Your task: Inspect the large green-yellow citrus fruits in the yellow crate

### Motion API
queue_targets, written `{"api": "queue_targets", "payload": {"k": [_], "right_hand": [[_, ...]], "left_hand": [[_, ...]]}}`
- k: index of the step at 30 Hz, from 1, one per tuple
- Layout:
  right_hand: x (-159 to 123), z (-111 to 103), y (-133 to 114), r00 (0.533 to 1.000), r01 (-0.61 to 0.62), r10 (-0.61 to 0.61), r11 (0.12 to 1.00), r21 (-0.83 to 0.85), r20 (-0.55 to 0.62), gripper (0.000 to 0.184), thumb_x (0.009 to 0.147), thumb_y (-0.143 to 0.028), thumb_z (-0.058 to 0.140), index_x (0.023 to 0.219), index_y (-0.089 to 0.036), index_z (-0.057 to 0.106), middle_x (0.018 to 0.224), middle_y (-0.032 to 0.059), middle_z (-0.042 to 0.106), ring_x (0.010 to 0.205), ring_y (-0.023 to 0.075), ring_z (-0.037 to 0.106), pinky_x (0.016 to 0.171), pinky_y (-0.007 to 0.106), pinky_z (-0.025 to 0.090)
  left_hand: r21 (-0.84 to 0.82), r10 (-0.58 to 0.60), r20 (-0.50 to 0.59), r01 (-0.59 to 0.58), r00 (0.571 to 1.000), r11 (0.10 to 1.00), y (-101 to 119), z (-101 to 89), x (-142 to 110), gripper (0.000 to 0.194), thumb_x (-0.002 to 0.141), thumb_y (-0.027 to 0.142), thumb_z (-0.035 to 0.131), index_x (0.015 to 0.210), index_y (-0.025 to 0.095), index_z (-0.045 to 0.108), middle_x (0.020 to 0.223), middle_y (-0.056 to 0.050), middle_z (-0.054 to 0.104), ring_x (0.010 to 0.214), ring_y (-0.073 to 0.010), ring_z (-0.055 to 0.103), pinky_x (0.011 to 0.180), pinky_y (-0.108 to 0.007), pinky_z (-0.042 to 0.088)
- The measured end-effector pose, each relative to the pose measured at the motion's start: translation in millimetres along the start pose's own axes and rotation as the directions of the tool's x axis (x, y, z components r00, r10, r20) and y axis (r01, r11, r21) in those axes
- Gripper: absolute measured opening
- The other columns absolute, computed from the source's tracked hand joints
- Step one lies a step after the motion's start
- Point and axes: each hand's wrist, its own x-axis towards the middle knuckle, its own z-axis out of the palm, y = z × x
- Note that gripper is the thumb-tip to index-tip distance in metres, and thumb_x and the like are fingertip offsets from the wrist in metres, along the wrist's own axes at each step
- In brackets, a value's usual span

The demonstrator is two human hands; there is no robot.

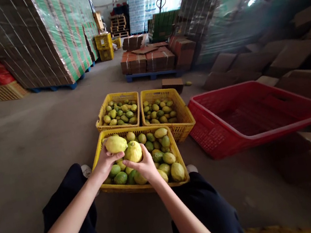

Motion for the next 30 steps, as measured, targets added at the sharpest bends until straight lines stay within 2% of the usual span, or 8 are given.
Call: {"api": "queue_targets", "payload": {"k": [3,6,11,14,19,25,28,30], "right_hand": [[1,-2,-1,1.0,0.022,-0.022,1.0,0.016,-0.009,0.065,0.052,-0.035,0.099,0.107,-0.024,0.065,0.097,0.0008,0.073,0.087,0.0224,0.069,0.081,0.035,0.06],[2,-7,-4,0.997,0.076,-0.077,0.996,-0.049,-0.017,0.064,0.053,-0.036,0.099,0.105,-0.024,0.064,0.095,0.0001,0.072,0.086,0.0223,0.069,0.081,0.036,0.06],[-2,-18,-9,0.983,0.181,-0.182,0.964,-0.194,0.012,0.064,0.055,-0.041,0.098,0.106,-0.026,0.063,0.095,0.0011,0.072,0.088,0.0257,0.068,0.084,0.042,0.06],[-4,-23,-12,0.973,0.229,-0.227,0.93,-0.288,0.041,0.065,0.058,-0.047,0.096,0.109,-0.028,0.061,0.095,0.0015,0.073,0.088,0.0277,0.069,0.083,0.045,0.061],[-6,-24,-18,0.939,0.313,-0.343,0.855,-0.413,0.001,0.074,0.057,-0.051,0.094,0.115,-0.029,0.054,0.109,0.0047,0.072,0.102,0.0296,0.071,0.092,0.045,0.06],[-7,-23,-24,0.934,0.316,-0.356,0.867,-0.385,-0.035,0.073,0.058,-0.048,0.094,0.115,-0.03,0.052,0.115,0.0062,0.071,0.112,0.0303,0.068,0.101,0.047,0.055],[-8,-22,-28,0.946,0.285,-0.321,0.891,-0.353,-0.046,0.077,0.052,-0.046,0.097,0.112,-0.03,0.054,0.114,0.0054,0.071,0.112,0.0311,0.067,0.102,0.047,0.054],[-10,-21,-29,0.963,0.238,-0.265,0.925,-0.296,-0.055,0.076,0.053,-0.047,0.097,0.114,-0.03,0.054,0.113,0.005,0.071,0.109,0.0311,0.067,0.099,0.047,0.056]], "left_hand": [[0.164,0.128,0.022,-0.129,0.992,0.978,2,0.4,1,0.073,0.044,0.032,0.101,0.105,0.024,0.061,0.108,-0.002,0.071,0.096,-0.0205,0.069,0.085,-0.031,0.056],[0.307,0.187,0.099,-0.209,0.977,0.928,3,-4.1,2,0.068,0.048,0.042,0.1,0.101,0.023,0.061,0.101,-0.003,0.07,0.092,-0.021,0.068,0.082,-0.032,0.055],[0.526,0.086,0.213,-0.188,0.973,0.83,0,-11.4,-2,0.049,0.068,0.059,0.087,0.089,0.022,0.065,0.08,-0.002,0.065,0.079,-0.0224,0.064,0.073,-0.033,0.052],[0.498,0.07,0.262,-0.198,0.962,0.844,-3,-11.6,-5,0.054,0.071,0.067,0.083,0.096,0.021,0.067,0.084,-0.004,0.066,0.081,-0.0249,0.065,0.075,-0.037,0.053],[0.38,0.178,0.295,-0.286,0.939,0.88,0,-6.5,-5,0.075,0.054,0.069,0.093,0.106,0.022,0.065,0.109,-0.01,0.068,0.105,-0.0319,0.065,0.095,-0.044,0.052],[0.312,0.276,0.265,-0.352,0.924,0.882,7,-0.6,-7,0.065,0.054,0.051,0.1,0.106,0.025,0.071,0.115,-0.009,0.068,0.116,-0.0323,0.062,0.108,-0.044,0.047],[0.305,0.246,0.267,-0.324,0.932,0.895,7,-2.2,-7,0.062,0.054,0.044,0.101,0.106,0.024,0.074,0.115,-0.009,0.069,0.116,-0.0317,0.063,0.105,-0.042,0.049],[0.292,0.186,0.21,-0.243,0.96,0.925,2,-4.6,-6,0.056,0.054,0.042,0.1,0.101,0.023,0.076,0.108,-0.009,0.071,0.113,-0.0323,0.065,0.1,-0.04,0.052]]}}
